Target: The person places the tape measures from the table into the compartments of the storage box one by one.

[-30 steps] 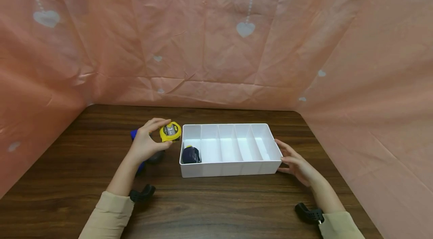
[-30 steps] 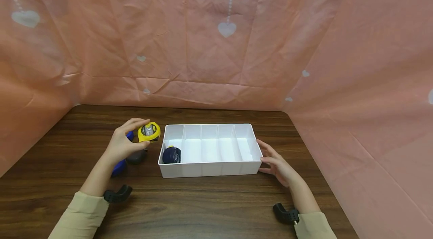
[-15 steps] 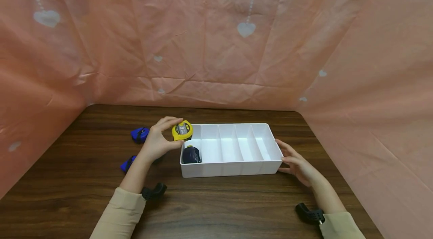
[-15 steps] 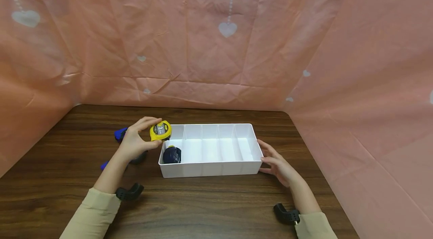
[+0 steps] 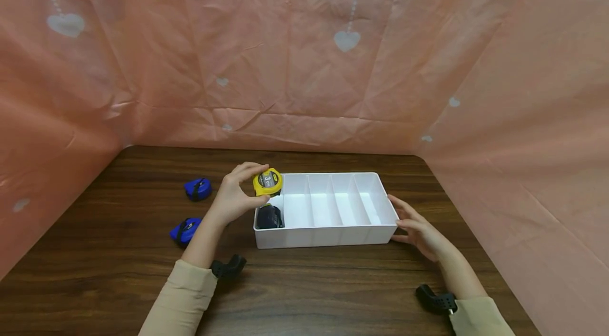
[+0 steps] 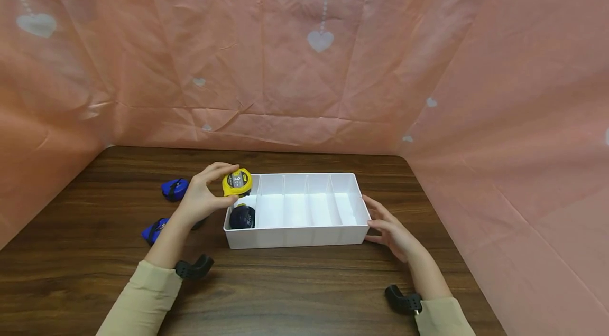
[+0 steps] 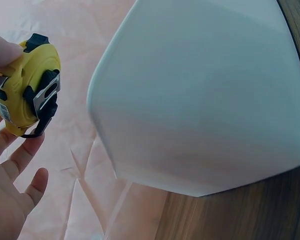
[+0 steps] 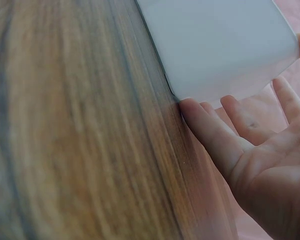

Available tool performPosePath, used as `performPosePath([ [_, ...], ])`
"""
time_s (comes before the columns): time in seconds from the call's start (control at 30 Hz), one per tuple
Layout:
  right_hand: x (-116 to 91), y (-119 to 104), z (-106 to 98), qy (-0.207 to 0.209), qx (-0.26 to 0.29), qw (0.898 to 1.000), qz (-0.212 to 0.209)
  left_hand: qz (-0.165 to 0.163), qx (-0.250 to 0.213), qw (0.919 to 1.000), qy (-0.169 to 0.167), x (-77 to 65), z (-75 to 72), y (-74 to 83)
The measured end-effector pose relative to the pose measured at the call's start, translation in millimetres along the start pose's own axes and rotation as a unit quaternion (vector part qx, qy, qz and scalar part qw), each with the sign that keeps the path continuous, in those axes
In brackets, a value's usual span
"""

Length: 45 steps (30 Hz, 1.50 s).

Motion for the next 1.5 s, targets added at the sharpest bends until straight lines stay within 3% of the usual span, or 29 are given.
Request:
performPosePath([
  [0.53,-1,-1,1,0.002,0.0,1.0,0.0,0.006,-0.011,0.9999,-0.012,6.9,19.5,6.7],
  [1.13,-1,1,1,0.004,-0.002,1.0,-0.003,-0.002,0.039,0.998,-0.049,2.8,36.4,10.4],
  [1.5,-1,1,2,0.003,0.003,1.0,-0.004,0.012,0.058,0.9964,-0.06,2.4,44.6,10.7],
])
Point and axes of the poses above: each hand's wrist, its own x-axis towards the middle knuckle, its own z-axis out of the palm, y = z × x, the point moved 4 cm from there along x, towards the middle knuckle, and after that the axes turned 15 degrees about x, right-handed, at the moved point
